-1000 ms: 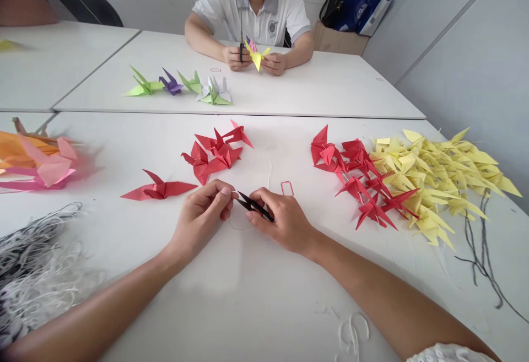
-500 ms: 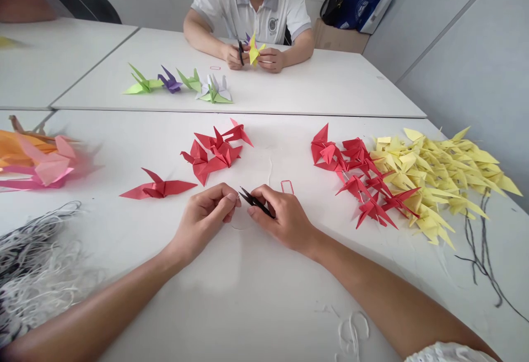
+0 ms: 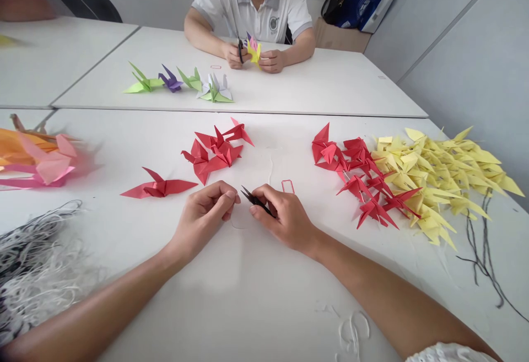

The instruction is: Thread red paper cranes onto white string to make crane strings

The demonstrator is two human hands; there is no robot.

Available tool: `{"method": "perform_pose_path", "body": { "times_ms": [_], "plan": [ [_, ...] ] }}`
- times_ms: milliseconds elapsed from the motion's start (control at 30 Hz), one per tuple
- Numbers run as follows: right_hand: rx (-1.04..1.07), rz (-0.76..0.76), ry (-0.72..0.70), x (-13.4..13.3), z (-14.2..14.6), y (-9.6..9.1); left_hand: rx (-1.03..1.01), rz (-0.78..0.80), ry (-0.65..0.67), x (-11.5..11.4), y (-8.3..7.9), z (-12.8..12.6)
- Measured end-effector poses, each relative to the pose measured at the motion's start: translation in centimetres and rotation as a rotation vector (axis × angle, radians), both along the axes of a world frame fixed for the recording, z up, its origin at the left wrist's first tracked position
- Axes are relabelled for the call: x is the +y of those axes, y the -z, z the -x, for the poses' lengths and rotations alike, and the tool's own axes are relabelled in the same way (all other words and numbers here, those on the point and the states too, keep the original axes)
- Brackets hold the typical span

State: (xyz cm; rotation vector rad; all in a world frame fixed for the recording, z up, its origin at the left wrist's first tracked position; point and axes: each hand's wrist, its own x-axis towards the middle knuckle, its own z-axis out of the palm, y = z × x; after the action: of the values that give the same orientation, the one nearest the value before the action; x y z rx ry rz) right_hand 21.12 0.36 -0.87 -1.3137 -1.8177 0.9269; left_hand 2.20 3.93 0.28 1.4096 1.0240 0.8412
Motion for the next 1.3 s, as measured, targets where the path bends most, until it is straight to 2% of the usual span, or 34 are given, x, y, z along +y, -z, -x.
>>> {"method": "perform_pose_path", "body": {
  "times_ms": [700,1300],
  "plan": [
    [0.001,-0.069,0.005,-0.09,0.09,0.21,0.016,-0.008,0.023,-0.11,0.01,-0.01],
    [-0.014,-0.038,0.023,-0.07,0.06,0.21,-0.003,0.004,-0.038,-0.01,0.14,0.03]
  ]
}}
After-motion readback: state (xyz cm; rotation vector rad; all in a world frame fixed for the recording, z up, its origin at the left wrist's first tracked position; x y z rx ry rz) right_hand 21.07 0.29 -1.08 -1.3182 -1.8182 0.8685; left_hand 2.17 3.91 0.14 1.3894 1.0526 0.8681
